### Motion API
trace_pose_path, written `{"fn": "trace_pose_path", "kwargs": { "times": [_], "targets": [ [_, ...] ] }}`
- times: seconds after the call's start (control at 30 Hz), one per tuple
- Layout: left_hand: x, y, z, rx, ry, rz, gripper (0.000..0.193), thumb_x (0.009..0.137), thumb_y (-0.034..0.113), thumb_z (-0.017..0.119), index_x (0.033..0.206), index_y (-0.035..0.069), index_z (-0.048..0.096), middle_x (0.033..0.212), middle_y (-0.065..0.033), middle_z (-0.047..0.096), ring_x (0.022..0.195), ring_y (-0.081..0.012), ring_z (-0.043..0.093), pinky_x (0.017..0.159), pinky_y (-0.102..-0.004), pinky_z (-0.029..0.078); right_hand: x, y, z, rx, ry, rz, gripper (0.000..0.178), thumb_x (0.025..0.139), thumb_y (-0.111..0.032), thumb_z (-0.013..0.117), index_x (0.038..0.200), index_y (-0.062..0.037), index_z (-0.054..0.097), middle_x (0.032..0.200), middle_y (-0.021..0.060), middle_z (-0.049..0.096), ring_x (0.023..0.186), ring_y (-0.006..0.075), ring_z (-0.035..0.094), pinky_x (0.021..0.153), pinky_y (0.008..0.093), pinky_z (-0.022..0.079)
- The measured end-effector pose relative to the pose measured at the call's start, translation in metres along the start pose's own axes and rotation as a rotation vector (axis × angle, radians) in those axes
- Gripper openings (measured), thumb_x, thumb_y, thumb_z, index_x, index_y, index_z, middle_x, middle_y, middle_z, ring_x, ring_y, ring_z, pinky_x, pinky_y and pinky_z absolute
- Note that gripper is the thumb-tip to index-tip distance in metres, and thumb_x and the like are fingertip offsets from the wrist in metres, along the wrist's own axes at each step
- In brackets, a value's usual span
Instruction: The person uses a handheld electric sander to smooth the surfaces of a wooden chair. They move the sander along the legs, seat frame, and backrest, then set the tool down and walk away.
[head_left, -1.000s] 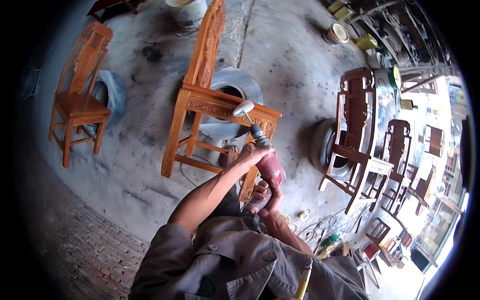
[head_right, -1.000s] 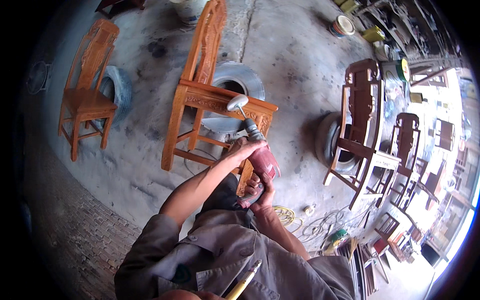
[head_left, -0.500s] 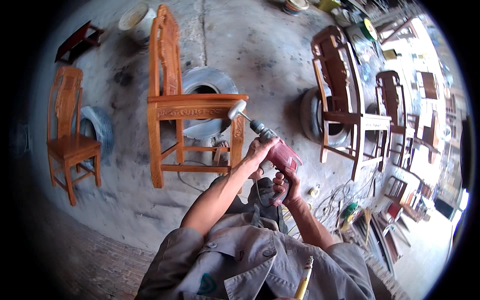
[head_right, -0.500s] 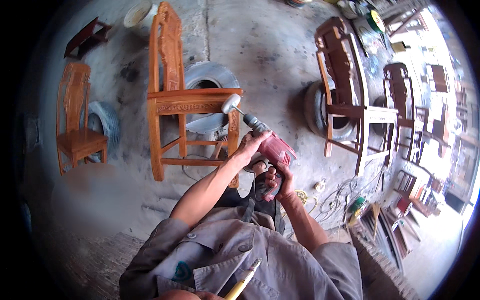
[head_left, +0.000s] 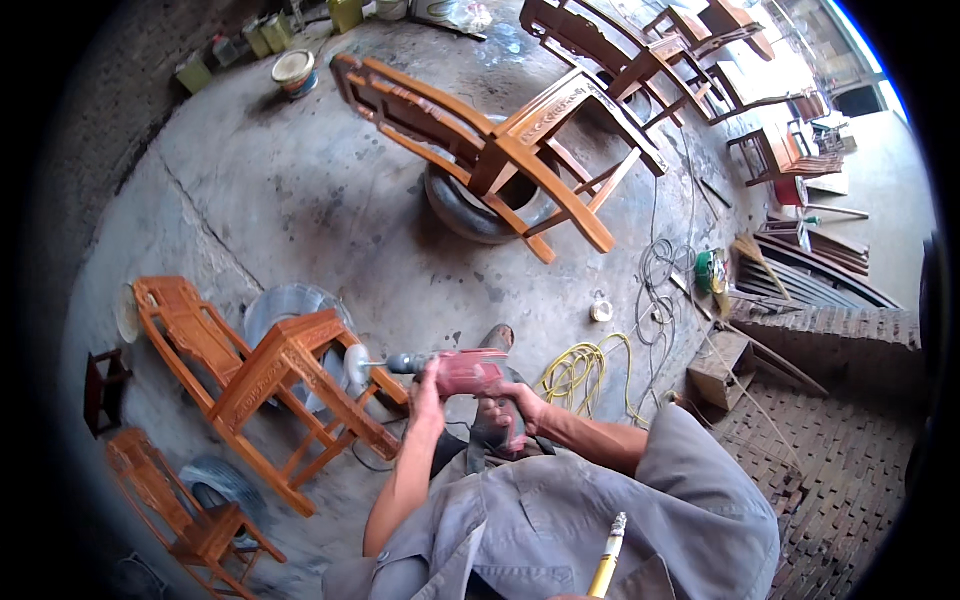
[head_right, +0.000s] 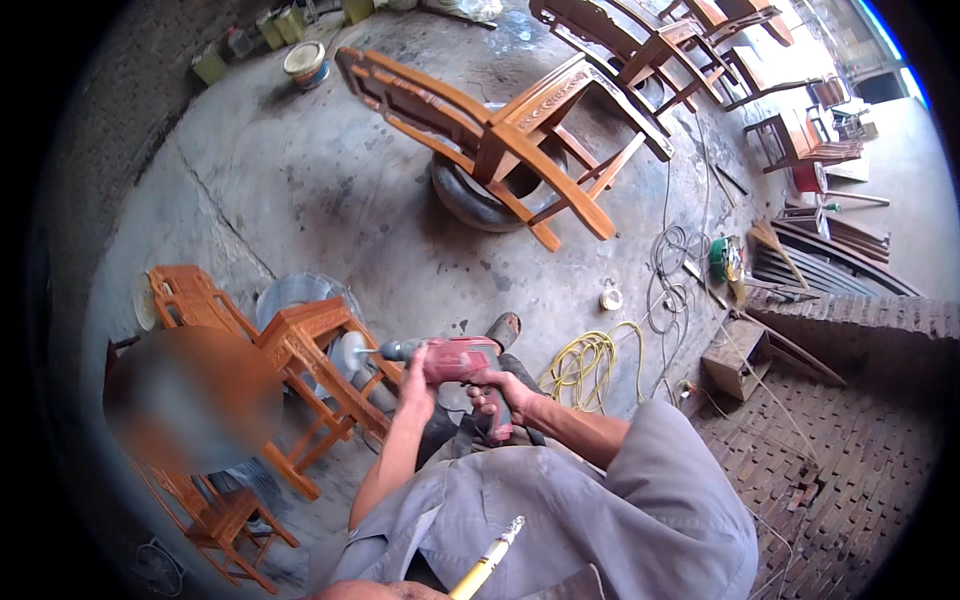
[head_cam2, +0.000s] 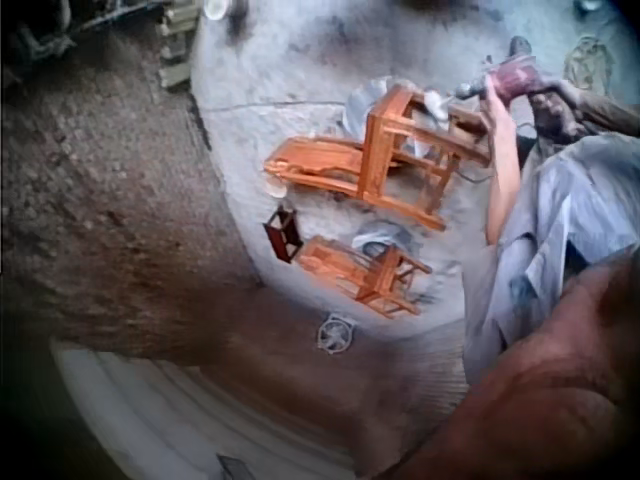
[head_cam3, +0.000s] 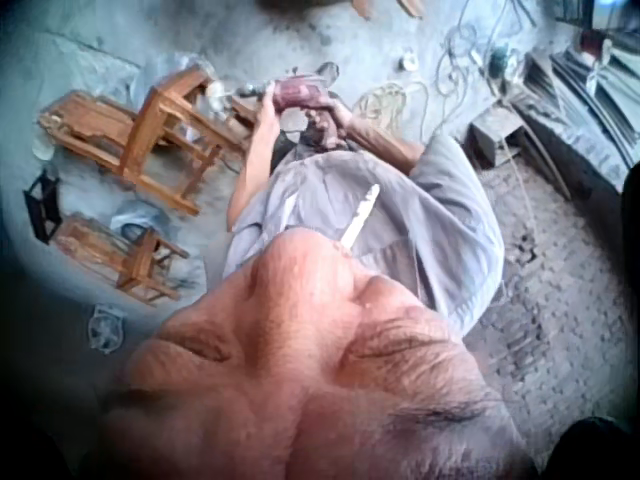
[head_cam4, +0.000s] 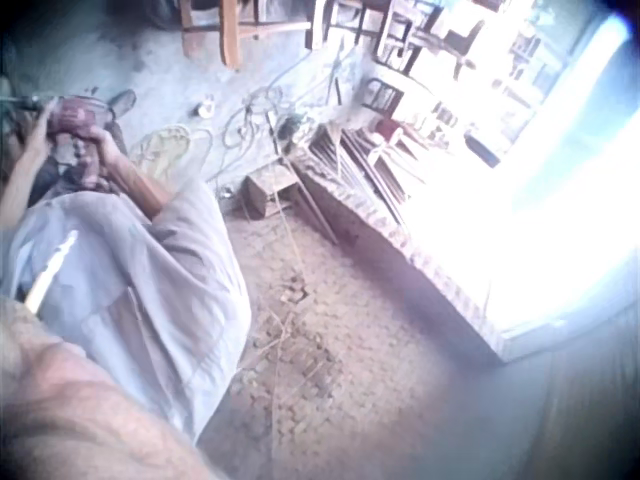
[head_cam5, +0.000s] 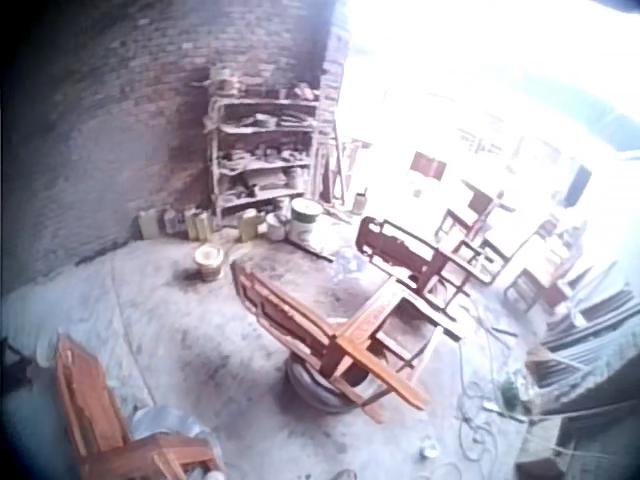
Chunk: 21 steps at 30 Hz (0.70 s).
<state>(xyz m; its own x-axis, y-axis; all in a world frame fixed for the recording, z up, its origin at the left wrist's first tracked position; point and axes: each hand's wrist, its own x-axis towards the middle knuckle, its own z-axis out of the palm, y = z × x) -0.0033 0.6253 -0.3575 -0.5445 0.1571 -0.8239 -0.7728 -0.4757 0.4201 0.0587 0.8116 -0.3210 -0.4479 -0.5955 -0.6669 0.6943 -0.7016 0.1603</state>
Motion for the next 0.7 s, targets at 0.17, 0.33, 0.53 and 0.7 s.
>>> {"fn": "trace_pose_path", "kwargs": {
  "times": [0.17, 0.33, 0.53, 0.7],
  "targets": [
    [0.013, -0.019, 0.145, 0.283, -0.187, -0.057, 0.041, 0.087, 0.037, 0.069, 0.113, 0.006, 0.065, 0.106, -0.0034, 0.067, 0.097, -0.0149, 0.063, 0.088, -0.0318, 0.050, -0.091, -0.060, -0.034, 0.171, 0.012, -0.262, 0.017, 0.090, -0.016, 0.057, 0.099, -0.0041, 0.050, 0.077, 0.0025, 0.049, 0.063, 0.0103, 0.046, 0.043, 0.0199, 0.038],
    [0.043, -0.063, 0.245, 0.449, -0.342, 0.007, 0.059, 0.079, 0.044, 0.077, 0.117, 0.002, 0.059, 0.109, -0.0060, 0.063, 0.101, -0.0145, 0.059, 0.092, -0.0306, 0.047, -0.162, -0.102, -0.047, 0.240, -0.047, -0.503, 0.016, 0.089, -0.016, 0.056, 0.099, -0.0041, 0.051, 0.074, 0.0034, 0.050, 0.061, 0.0105, 0.046, 0.041, 0.0196, 0.039],
    [0.057, -0.049, 0.315, 0.667, -0.344, -0.041, 0.076, 0.077, 0.055, 0.073, 0.123, -0.002, 0.055, 0.116, -0.0123, 0.063, 0.106, -0.0189, 0.060, 0.094, -0.0337, 0.047, -0.180, -0.151, -0.042, 0.214, -0.019, -0.626, 0.017, 0.090, -0.017, 0.057, 0.098, -0.0041, 0.051, 0.074, 0.0006, 0.047, 0.058, 0.0078, 0.043, 0.040, 0.0179, 0.040],
    [0.120, -0.026, 0.343, 0.603, -0.366, -0.064, 0.070, 0.077, 0.051, 0.076, 0.121, -0.001, 0.058, 0.112, -0.0105, 0.065, 0.100, -0.0197, 0.064, 0.091, -0.0340, 0.050, -0.149, -0.217, -0.041, 0.230, -0.086, -0.596, 0.020, 0.091, -0.018, 0.057, 0.103, -0.0025, 0.052, 0.074, 0.0007, 0.046, 0.059, 0.0080, 0.043, 0.042, 0.0186, 0.040]
  ]
}}
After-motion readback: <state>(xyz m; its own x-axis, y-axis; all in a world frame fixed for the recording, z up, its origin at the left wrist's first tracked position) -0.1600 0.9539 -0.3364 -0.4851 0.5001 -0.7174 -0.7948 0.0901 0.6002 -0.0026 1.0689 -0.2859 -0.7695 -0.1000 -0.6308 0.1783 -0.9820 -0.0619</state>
